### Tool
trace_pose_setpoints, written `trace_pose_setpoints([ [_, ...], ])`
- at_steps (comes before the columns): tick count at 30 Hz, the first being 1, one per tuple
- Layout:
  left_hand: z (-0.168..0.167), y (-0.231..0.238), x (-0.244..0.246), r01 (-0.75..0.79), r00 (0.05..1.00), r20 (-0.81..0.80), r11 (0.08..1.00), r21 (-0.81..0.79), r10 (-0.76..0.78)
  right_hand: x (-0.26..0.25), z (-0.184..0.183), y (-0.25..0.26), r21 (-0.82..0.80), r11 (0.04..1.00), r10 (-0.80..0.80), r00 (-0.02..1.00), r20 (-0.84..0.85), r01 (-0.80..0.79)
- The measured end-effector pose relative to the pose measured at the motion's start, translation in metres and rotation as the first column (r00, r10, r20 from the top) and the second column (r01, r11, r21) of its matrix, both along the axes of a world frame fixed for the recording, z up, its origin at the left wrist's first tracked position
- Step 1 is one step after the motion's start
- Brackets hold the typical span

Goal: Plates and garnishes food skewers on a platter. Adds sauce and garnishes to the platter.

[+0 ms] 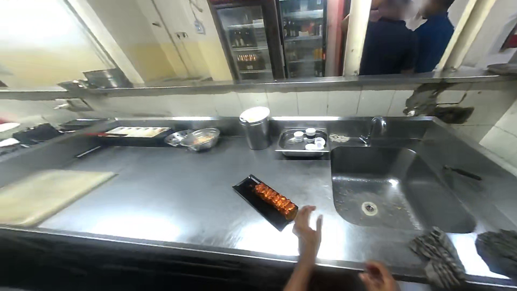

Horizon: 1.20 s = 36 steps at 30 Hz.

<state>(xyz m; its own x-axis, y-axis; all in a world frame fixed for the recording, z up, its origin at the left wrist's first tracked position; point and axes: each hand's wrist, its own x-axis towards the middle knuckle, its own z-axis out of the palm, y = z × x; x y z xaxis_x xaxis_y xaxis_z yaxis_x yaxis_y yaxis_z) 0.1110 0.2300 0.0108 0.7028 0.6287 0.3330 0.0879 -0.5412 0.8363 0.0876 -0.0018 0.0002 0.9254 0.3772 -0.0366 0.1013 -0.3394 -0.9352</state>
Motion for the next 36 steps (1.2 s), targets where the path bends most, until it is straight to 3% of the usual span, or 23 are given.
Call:
trace_pose_setpoints([
  [2, -0.006, 0.072, -0.009, -0.161, 0.986, 0.037, 0.984, -0.078, 0.164, 0.032, -0.014, 0.080, 0.053, 0.998, 0.030, 0.999, 0.030, -0.031],
  [4, -0.008, 0.139, -0.018, -0.290, 0.957, -0.022, 0.944, -0.157, 0.290, 0.062, -0.021, 0.147, 0.070, 0.997, 0.040, 0.998, -0.043, -0.037],
  [7, -0.007, 0.225, -0.033, -0.391, 0.916, -0.168, 0.907, -0.157, 0.365, 0.080, -0.030, 0.206, 0.045, 0.999, 0.024, 0.988, -0.153, -0.017],
  [12, 0.001, 0.334, -0.006, -0.380, 0.885, -0.312, 0.924, -0.050, 0.347, 0.085, -0.034, 0.238, -0.020, 0.997, -0.083, 0.981, -0.173, 0.081],
  [17, -0.015, 0.419, 0.055, -0.161, 0.868, -0.467, 0.985, 0.055, 0.168, 0.082, -0.035, 0.249, -0.093, 0.976, -0.209, 0.972, -0.108, 0.199],
  [23, -0.044, 0.447, 0.112, 0.108, 0.748, -0.634, 0.978, -0.179, -0.198, 0.075, -0.036, 0.266, -0.182, 0.931, -0.335, 0.939, -0.073, 0.317],
  [36, -0.054, 0.425, 0.109, 0.027, 0.844, -0.519, 0.976, -0.215, -0.137, 0.072, -0.034, 0.291, -0.267, 0.880, -0.406, 0.914, 0.006, 0.392],
])
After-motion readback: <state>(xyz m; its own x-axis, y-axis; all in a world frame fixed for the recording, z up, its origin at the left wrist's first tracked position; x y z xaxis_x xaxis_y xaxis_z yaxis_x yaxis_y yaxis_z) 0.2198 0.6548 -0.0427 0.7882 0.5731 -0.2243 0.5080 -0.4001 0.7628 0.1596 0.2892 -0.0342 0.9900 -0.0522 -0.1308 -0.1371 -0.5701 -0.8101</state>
